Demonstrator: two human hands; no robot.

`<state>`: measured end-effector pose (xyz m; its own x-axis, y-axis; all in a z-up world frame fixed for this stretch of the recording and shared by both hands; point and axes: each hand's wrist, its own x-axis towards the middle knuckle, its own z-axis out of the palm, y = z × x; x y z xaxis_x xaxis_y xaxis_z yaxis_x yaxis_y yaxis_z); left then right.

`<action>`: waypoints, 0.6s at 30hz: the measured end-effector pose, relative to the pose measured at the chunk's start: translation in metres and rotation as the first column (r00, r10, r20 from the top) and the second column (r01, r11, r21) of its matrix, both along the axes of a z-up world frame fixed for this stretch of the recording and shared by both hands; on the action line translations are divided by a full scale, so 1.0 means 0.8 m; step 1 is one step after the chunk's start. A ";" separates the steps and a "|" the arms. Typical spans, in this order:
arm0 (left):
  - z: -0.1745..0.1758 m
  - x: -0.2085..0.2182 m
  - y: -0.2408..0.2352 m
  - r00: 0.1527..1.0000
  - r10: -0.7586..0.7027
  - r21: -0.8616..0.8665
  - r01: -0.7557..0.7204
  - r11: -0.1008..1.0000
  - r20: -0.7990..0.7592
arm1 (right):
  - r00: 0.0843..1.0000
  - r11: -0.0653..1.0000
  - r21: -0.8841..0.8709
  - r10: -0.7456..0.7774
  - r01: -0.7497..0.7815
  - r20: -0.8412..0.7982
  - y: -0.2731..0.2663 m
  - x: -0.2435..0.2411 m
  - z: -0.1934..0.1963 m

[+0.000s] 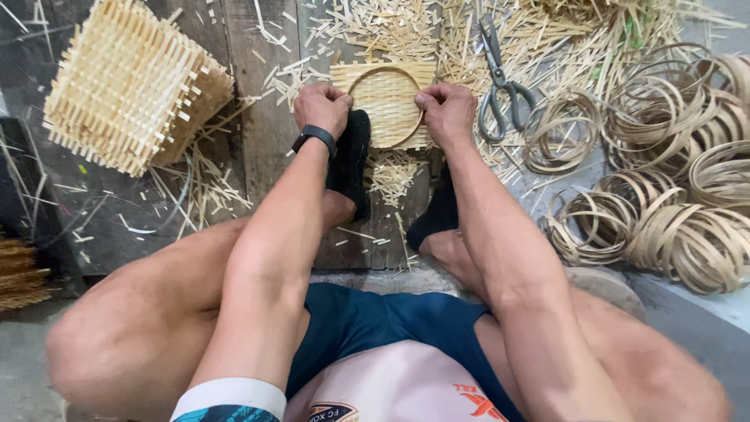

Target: The person sits on the floor and repeatedly assembles small round bamboo bowls by placing a woven bamboo mat over a circular frame, trimming the edges with shears, and stacking the finished bowls. The person handles bamboo mats, circular frames, and shears throughout the process.

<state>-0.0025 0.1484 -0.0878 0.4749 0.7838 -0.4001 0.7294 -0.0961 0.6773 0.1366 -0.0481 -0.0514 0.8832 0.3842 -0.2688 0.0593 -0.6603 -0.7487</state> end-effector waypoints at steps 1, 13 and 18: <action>-0.005 -0.001 -0.001 1.000 0.021 0.001 -0.021 1.000 0.004 | 1.000 1.000 0.011 0.011 -0.011 0.008 -0.002 -0.001 -0.004; 0.008 0.012 0.024 0.968 -0.251 0.041 0.251 0.967 0.001 | 0.963 0.976 0.019 0.209 -0.215 0.167 0.003 0.032 0.001; -0.001 0.058 0.010 0.702 -0.634 0.629 0.341 0.698 0.323 | 0.795 0.954 -0.200 -0.298 0.225 -0.528 0.017 -0.096 0.002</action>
<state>0.0442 0.1564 -0.0888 0.8508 0.3791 0.3638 0.0564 -0.7544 0.6540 0.0598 -0.0342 -0.0502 0.6373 0.0926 -0.7650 -0.5229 -0.6773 -0.5176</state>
